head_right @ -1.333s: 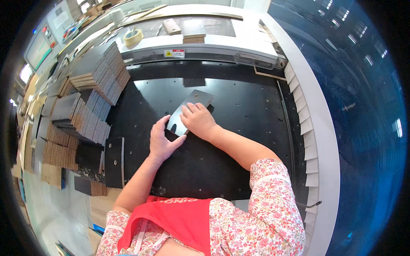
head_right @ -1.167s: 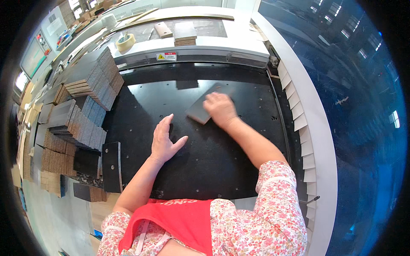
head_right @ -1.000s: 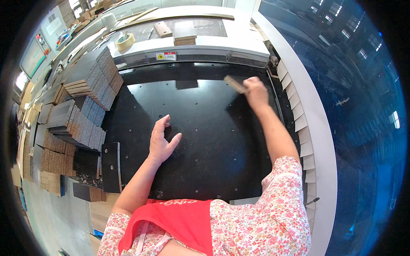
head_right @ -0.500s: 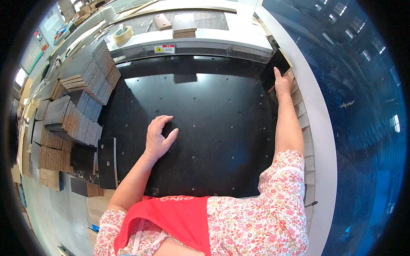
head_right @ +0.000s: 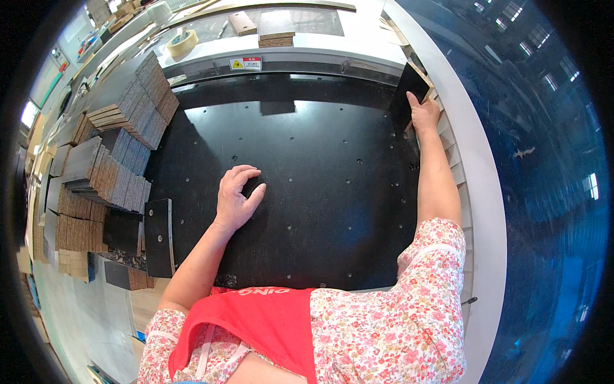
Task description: The person picks up dark wood panels one at a time, places them on a machine surface, and uses a wooden block to apply pressure or glue to a narrow wooden strip along the edge. The person سپس stacks the finished panels onto a nearby pallet.
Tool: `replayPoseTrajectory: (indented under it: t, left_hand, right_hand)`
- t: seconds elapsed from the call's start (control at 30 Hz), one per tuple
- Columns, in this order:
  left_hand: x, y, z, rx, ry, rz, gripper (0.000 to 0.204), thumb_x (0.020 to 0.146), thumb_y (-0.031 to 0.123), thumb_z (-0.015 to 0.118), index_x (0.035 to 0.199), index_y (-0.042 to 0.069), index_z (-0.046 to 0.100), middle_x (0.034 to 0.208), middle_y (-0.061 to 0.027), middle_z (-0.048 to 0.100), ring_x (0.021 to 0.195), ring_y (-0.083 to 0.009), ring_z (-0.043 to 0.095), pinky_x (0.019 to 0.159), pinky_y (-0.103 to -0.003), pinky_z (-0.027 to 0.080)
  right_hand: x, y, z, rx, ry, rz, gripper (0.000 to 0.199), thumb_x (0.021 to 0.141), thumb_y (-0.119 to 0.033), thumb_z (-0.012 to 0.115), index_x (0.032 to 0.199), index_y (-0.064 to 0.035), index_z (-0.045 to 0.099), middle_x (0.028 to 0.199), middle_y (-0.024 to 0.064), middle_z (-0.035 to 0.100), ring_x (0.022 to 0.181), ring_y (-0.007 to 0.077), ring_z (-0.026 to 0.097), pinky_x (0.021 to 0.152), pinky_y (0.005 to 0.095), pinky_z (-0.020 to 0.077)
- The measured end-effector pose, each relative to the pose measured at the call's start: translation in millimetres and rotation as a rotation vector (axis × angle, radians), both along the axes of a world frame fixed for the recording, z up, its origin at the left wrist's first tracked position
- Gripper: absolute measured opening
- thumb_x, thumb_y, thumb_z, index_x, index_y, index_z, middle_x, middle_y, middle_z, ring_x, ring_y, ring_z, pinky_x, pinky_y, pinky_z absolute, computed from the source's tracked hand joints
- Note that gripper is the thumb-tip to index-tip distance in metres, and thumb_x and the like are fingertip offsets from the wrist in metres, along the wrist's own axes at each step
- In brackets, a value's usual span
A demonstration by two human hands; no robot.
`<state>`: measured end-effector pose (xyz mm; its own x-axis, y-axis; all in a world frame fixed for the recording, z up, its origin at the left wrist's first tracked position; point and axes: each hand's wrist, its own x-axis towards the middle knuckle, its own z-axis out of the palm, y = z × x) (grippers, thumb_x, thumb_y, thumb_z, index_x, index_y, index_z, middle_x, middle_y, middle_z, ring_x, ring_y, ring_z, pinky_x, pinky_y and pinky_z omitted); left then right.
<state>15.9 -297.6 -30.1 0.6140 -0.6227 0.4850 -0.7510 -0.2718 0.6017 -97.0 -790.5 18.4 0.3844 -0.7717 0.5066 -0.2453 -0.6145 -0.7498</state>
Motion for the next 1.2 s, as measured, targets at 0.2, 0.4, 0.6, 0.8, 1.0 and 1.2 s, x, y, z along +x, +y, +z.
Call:
replayPoseTrajectory:
  t: [0.2, 0.4, 0.6, 0.8, 1.0, 1.2]
  left_hand:
    - [0, -4, -1, -0.025, -0.009, -0.008, 0.025, 0.079, 0.019, 0.075, 0.100, 0.006, 0.069, 0.108, -0.0075, 0.066, 0.105, -0.0287, 0.061, 0.095, -0.041, 0.046]
    - [0, 0, -2, -0.008, -0.010, -0.001, 0.024, 0.080, 0.018, 0.074, 0.099, 0.006, 0.069, 0.110, -0.0079, 0.066, 0.105, -0.0288, 0.061, 0.095, -0.042, 0.045]
    - [0, 0, -1, -0.003, -0.002, -0.008, 0.023, 0.080, 0.017, 0.074, 0.100, 0.007, 0.070, 0.111, -0.0086, 0.067, 0.107, -0.0288, 0.061, 0.095, -0.041, 0.045]
    - [0, -2, -4, -0.012, 0.001, -0.016, 0.022, 0.081, 0.016, 0.074, 0.100, 0.006, 0.070, 0.111, -0.0086, 0.067, 0.107, -0.0285, 0.061, 0.095, -0.040, 0.046]
    - [1, -2, -1, -0.006, 0.006, -0.016, 0.021, 0.081, 0.016, 0.073, 0.099, 0.007, 0.070, 0.110, -0.0079, 0.067, 0.106, -0.0285, 0.061, 0.095, -0.040, 0.046]
    - [1, -1, -3, -0.032, 0.017, -0.003, 0.021, 0.079, 0.018, 0.074, 0.096, 0.007, 0.070, 0.107, -0.0065, 0.067, 0.105, -0.0277, 0.061, 0.095, -0.041, 0.046]
  right_hand:
    - [-9, -13, -4, -0.009, 0.103, -0.014, 0.038, 0.089, -0.027, 0.079, 0.112, 0.0016, 0.071, 0.103, 0.0075, 0.075, 0.092, 0.0151, 0.067, 0.084, 0.0322, 0.0512]
    - [-9, 11, 1, -0.110, 0.074, -0.052, 0.038, 0.087, -0.031, 0.079, 0.104, 0.0023, 0.072, 0.096, 0.0150, 0.076, 0.087, 0.0236, 0.072, 0.079, 0.0365, 0.0529]
    - [-9, 4, 1, 0.095, 0.041, 0.170, 0.028, 0.086, -0.022, 0.080, 0.099, 0.0017, 0.073, 0.089, 0.0065, 0.075, 0.079, 0.0130, 0.066, 0.073, 0.0321, 0.0522]
    - [-9, 24, 5, -0.172, 0.449, 0.037, 0.025, 0.087, -0.025, 0.076, 0.093, -0.0019, 0.070, 0.070, 0.0127, 0.066, 0.066, 0.0253, 0.065, 0.067, 0.0360, 0.0517]
    - [15, 80, -11, -0.813, 0.851, 0.188, 0.033, 0.081, -0.020, 0.072, 0.113, -0.0154, 0.066, 0.114, 0.0003, 0.066, 0.105, 0.0277, 0.061, 0.082, 0.0416, 0.0551]
    - [36, 114, 12, -0.653, 1.249, 0.307, 0.050, 0.068, -0.022, 0.084, 0.115, -0.0138, 0.067, 0.122, 0.0031, 0.062, 0.113, 0.0293, 0.058, 0.092, 0.0432, 0.0554]
